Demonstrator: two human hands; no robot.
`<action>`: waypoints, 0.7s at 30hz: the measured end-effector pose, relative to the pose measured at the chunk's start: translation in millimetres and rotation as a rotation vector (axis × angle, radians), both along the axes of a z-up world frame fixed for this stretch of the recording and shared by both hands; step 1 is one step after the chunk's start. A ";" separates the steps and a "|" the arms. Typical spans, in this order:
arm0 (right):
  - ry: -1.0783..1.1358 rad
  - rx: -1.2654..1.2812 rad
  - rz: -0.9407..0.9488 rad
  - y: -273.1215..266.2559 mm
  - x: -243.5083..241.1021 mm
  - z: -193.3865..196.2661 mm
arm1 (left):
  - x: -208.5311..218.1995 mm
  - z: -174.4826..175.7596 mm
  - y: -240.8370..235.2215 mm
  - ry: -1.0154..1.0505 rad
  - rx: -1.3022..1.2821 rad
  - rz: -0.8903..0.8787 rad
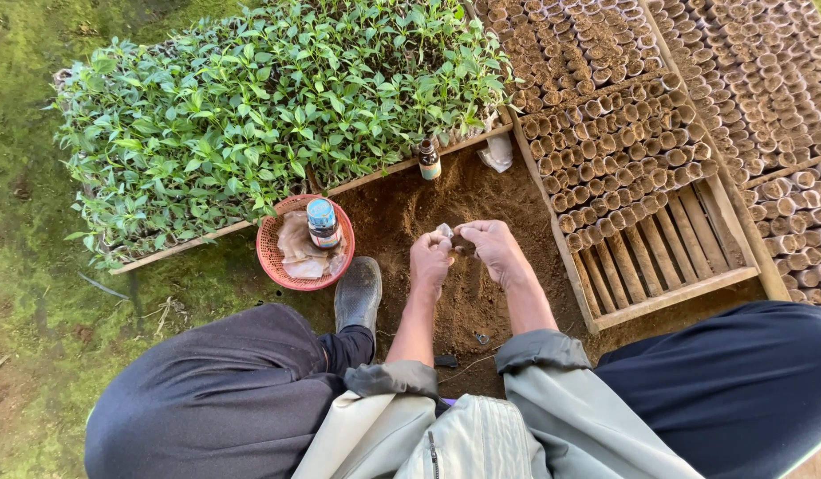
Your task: Filling small cylindrical seedling tubes with soil using a trowel and hands, then placing them in a tray.
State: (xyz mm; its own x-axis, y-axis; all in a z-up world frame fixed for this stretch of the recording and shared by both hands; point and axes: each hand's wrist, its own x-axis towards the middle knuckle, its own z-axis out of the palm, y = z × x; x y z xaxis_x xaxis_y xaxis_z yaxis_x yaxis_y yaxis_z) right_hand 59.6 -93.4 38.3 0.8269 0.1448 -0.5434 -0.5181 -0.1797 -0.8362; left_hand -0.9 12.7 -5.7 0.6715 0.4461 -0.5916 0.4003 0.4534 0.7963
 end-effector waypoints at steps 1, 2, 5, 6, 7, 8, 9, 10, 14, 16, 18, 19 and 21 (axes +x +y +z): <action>-0.001 0.000 0.001 -0.2 0.3 -0.3 | 0.5 -1.6 -0.6 -0.001 0.000 0.001; 0.023 0.029 -0.015 -0.5 0.6 -0.6 | 0.9 -3.2 -1.2 -0.010 0.005 -0.003; 0.055 0.074 -0.018 -2.9 4.0 -5.4 | 1.1 -6.7 -3.3 -0.026 0.003 -0.009; 0.064 0.090 -0.004 -4.0 5.6 -7.7 | 0.9 -7.6 -4.2 -0.032 -0.002 -0.012; 0.063 0.090 -0.004 -4.5 5.9 -8.0 | 1.2 -10.8 -3.7 -0.033 -0.002 -0.012; 0.080 0.106 0.005 -5.0 6.2 -8.2 | 1.5 -13.9 -3.1 -0.034 0.001 -0.006; 0.098 0.121 0.014 -5.7 6.3 -8.6 | 1.6 -17.2 -2.7 -0.035 0.005 0.000; 0.097 0.121 0.014 -4.8 5.2 -1.4 | 2.1 -22.6 -4.3 -0.036 0.004 0.000; -0.055 -0.024 0.066 -6.0 2.5 12.9 | 3.0 -25.8 -6.7 -0.022 -0.028 0.018; -0.154 -0.131 0.091 -11.2 4.7 1.5 | 3.7 -15.5 -6.6 -0.019 -0.040 0.026; -0.225 -0.465 0.208 -17.6 8.6 -21.8 | 3.8 -2.7 -6.2 -0.022 -0.095 0.059; -0.225 -0.464 0.208 -18.2 7.2 -26.3 | 4.6 -10.1 -5.1 -0.022 -0.094 0.059; -0.211 -0.531 0.246 -19.5 4.4 -35.3 | 6.3 -24.8 -3.1 -0.014 -0.151 0.079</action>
State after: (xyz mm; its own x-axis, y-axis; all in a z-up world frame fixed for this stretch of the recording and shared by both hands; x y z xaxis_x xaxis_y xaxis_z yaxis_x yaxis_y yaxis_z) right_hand 64.0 -112.8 3.0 0.9009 0.0993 -0.4224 -0.2423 -0.6924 -0.6796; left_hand 5.4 9.7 -30.5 0.6467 0.4045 -0.6467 0.3478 0.5982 0.7219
